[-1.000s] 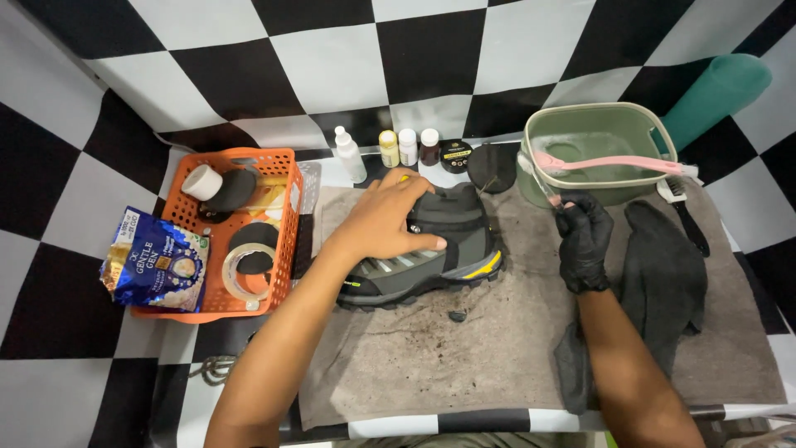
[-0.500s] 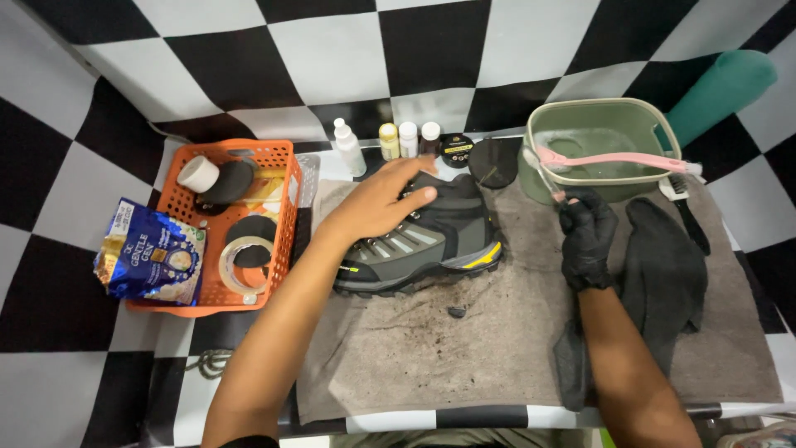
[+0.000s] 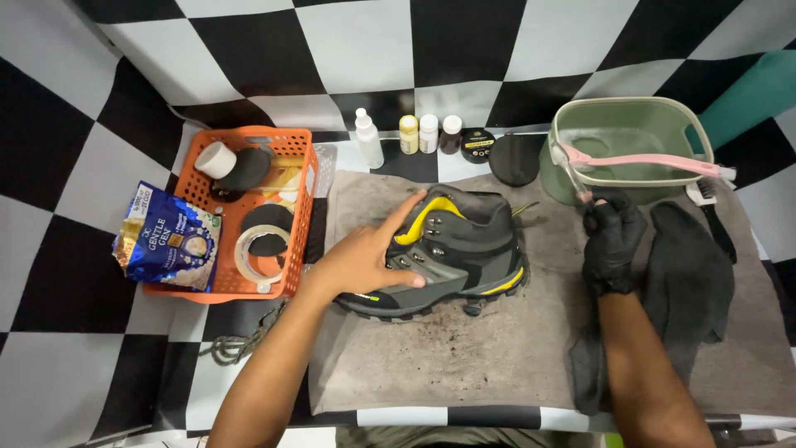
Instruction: Cleaning and scrubbing the upper material and crevices of a hiking boot using brushes, cloths, and cleaning tools.
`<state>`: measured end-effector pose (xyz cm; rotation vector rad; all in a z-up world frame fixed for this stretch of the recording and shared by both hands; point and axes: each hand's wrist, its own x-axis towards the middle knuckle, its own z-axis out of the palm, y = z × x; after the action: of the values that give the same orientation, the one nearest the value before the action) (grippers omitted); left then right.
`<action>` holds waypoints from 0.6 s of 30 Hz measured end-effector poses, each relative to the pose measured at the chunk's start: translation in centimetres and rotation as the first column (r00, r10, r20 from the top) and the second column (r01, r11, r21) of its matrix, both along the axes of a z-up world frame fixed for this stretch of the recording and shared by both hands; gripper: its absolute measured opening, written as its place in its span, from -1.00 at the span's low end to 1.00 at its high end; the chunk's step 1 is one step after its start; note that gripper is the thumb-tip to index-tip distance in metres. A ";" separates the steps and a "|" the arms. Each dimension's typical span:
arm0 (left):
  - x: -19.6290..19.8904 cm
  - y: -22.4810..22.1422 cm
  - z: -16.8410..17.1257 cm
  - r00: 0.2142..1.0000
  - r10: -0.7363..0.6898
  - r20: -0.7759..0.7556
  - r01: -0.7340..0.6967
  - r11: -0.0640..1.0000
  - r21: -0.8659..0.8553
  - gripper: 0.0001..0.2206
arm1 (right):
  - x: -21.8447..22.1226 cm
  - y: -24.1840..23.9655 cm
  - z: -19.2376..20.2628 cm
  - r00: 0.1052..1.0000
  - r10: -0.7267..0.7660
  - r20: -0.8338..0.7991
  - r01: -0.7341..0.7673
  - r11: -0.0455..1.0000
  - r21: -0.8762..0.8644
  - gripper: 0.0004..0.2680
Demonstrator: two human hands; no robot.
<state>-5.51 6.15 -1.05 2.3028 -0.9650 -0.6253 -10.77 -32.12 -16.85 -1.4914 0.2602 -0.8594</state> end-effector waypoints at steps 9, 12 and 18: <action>0.3 -0.4 -1.2 0.999 0.044 0.003 -0.043 0.995 -0.088 -0.06 | 0.1 -0.1 0.0 0.999 -0.037 -0.011 0.038 0.989 0.140 -0.91; -2.4 -1.5 0.6 0.993 0.012 0.118 -0.010 1.000 -0.023 -0.09 | -0.1 0.2 0.5 0.999 -0.035 -0.011 0.036 0.983 0.180 -0.91; -3.6 -3.7 -6.0 0.878 -0.061 0.475 0.164 0.970 -0.179 -0.20 | 0.7 -0.7 -0.6 0.999 -0.026 0.043 0.016 0.975 0.223 -0.89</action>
<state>-9.15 2.43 -7.04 2.2515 -1.3231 0.0106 -10.07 -32.82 -17.42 -1.2611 0.3281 -0.8513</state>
